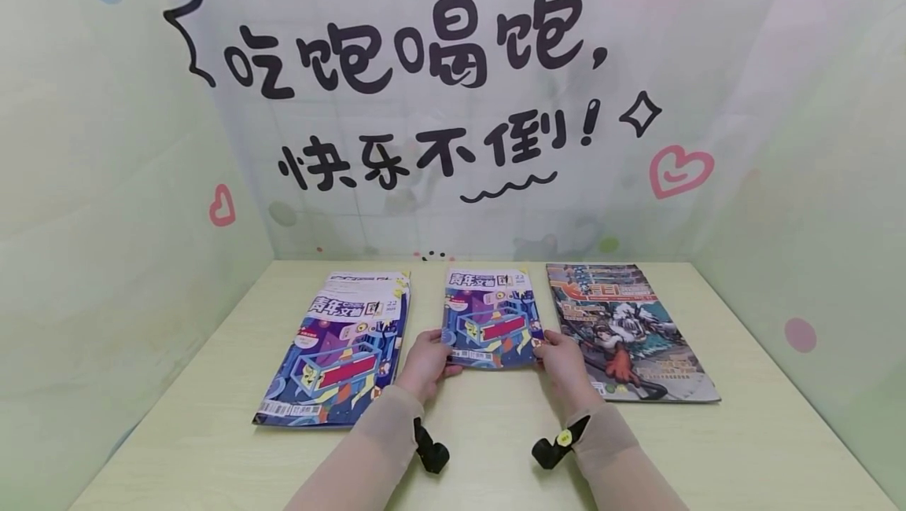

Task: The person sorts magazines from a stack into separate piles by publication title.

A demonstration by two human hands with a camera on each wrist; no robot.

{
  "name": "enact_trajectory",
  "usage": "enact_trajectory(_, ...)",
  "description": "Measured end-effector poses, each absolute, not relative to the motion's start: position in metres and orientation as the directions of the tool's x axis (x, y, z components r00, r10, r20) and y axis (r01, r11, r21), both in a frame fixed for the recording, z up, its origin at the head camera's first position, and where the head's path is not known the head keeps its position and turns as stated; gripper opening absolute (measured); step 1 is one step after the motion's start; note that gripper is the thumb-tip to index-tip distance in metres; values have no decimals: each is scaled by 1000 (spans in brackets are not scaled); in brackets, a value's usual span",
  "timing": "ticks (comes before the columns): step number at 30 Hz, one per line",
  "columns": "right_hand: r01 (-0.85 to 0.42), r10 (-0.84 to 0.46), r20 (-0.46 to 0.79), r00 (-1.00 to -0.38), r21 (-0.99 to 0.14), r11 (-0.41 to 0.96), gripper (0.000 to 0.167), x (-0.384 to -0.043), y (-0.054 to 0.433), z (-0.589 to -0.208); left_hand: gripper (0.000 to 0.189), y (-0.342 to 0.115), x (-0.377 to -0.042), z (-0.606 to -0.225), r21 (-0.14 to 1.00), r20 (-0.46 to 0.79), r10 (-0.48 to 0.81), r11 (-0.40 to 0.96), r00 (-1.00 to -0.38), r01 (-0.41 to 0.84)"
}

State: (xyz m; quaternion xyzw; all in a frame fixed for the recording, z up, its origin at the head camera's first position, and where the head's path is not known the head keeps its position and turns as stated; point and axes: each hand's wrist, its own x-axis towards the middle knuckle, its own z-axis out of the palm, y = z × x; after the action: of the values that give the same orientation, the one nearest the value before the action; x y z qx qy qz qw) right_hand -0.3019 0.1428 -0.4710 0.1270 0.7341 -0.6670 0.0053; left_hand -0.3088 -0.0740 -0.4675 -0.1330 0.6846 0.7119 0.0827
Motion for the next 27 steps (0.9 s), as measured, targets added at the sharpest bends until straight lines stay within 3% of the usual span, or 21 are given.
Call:
enact_trajectory(7,196,153,-185,-971,-978,66,58,-302,143,-471,66,-75,-308,-466,956,-288,10,56,-958,-287)
enact_trajectory(15,210,143,-197,-970,-975,77,52,-302,144,-470,67,-79,-308,-465,955,-293,13,47,-956,-292)
enact_trajectory(27,247,136,-242,-961,-969,20,58,-303,144,-468,69,-79,-309,-465,953,-302,-7,19,-953,-302)
